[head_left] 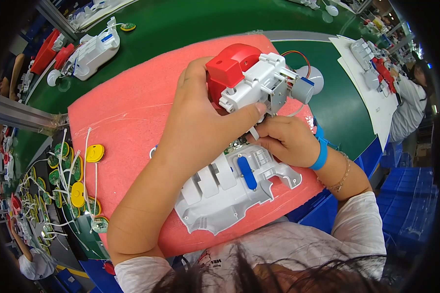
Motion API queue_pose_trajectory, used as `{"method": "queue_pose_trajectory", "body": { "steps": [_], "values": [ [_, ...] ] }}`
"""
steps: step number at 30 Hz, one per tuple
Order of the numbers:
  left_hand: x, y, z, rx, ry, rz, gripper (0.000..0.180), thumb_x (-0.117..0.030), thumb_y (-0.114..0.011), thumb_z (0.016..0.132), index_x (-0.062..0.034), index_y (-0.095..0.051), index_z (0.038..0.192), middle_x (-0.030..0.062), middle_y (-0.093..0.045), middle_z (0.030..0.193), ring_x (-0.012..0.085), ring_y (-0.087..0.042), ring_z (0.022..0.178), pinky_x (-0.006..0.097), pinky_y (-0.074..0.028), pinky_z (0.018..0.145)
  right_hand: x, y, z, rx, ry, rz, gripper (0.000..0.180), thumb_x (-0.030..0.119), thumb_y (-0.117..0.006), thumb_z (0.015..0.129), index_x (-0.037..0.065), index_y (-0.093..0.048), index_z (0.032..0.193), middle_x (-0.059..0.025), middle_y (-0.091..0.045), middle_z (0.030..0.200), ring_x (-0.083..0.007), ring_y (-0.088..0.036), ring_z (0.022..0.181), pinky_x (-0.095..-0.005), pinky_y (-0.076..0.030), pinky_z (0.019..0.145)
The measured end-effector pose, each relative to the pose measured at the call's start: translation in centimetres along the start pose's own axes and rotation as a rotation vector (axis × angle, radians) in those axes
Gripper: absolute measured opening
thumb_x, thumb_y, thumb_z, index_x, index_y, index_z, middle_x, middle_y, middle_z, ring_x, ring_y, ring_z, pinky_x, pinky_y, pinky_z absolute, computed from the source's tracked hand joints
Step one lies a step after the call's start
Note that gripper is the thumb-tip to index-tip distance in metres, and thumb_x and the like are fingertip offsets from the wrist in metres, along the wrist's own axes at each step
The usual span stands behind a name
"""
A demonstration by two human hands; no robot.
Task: Assembling electronic components and wiring into a plastic fixture housing.
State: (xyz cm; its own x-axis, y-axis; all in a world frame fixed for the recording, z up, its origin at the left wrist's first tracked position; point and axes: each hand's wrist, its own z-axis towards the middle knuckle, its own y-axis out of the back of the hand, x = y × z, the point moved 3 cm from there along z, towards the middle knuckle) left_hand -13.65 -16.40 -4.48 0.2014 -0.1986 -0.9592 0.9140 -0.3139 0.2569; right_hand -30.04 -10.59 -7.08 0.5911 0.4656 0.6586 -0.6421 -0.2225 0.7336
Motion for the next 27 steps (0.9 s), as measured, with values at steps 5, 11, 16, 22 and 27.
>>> {"method": "queue_pose_trajectory", "body": {
  "steps": [5, 11, 16, 22, 27],
  "values": [
    [0.0, 0.0, -0.1, -0.009, -0.011, 0.018, 0.065, -0.019, -0.077, 0.063, -0.0017, -0.039, 0.113, 0.0129, -0.054, 0.102, 0.0201, -0.055, 0.092, 0.031, -0.048, 0.075, 0.3, 0.0, 0.1, 0.014, -0.007, -0.009, 0.013, 0.006, -0.058, 0.076, 0.007, -0.059, 0.089, -0.0116, -0.058, 0.08, -0.0304, -0.057, 0.074, -0.0374, -0.046, 0.065],
    [0.2, -0.2, -0.1, -0.019, -0.03, 0.033, 0.065, -0.014, -0.076, 0.063, -0.002, -0.039, 0.115, 0.0112, -0.054, 0.103, 0.0197, -0.055, 0.093, 0.032, -0.047, 0.076, 0.2, 0.1, 0.0, 0.038, 0.008, -0.062, 0.013, 0.01, -0.058, 0.078, 0.007, -0.058, 0.09, -0.0118, -0.057, 0.079, -0.0305, -0.057, 0.074, -0.0382, -0.046, 0.064],
    [0.0, -0.5, -0.2, -0.001, -0.075, 0.024, 0.069, -0.019, -0.075, 0.063, 0.0015, -0.037, 0.118, 0.0164, -0.048, 0.108, 0.025, -0.052, 0.097, 0.033, -0.046, 0.079, 0.6, 0.3, 0.2, 0.085, -0.012, -0.129, 0.013, 0.012, -0.058, 0.078, 0.007, -0.057, 0.089, -0.0129, -0.057, 0.079, -0.0314, -0.057, 0.075, -0.0398, -0.046, 0.063],
    [-0.5, -0.6, -0.5, 0.016, -0.05, 0.044, 0.075, -0.025, -0.073, 0.063, 0.0052, -0.035, 0.12, 0.0221, -0.041, 0.114, 0.0303, -0.049, 0.101, 0.035, -0.045, 0.083, 0.8, 0.1, 0.3, 0.068, 0.023, -0.186, 0.012, 0.011, -0.059, 0.077, 0.005, -0.058, 0.087, -0.0134, -0.057, 0.077, -0.0312, -0.057, 0.071, -0.0386, -0.046, 0.063],
    [0.0, -0.3, -0.3, 0.016, 0.011, 0.015, 0.076, -0.027, -0.073, 0.062, 0.0065, -0.036, 0.12, 0.0226, -0.041, 0.115, 0.031, -0.049, 0.103, 0.035, -0.043, 0.085, 1.1, 0.2, 0.1, 0.037, 0.028, -0.087, 0.016, 0.008, -0.06, 0.076, 0.003, -0.06, 0.091, -0.0134, -0.059, 0.076, -0.0284, -0.058, 0.067, -0.0355, -0.047, 0.063]
  ]
}}
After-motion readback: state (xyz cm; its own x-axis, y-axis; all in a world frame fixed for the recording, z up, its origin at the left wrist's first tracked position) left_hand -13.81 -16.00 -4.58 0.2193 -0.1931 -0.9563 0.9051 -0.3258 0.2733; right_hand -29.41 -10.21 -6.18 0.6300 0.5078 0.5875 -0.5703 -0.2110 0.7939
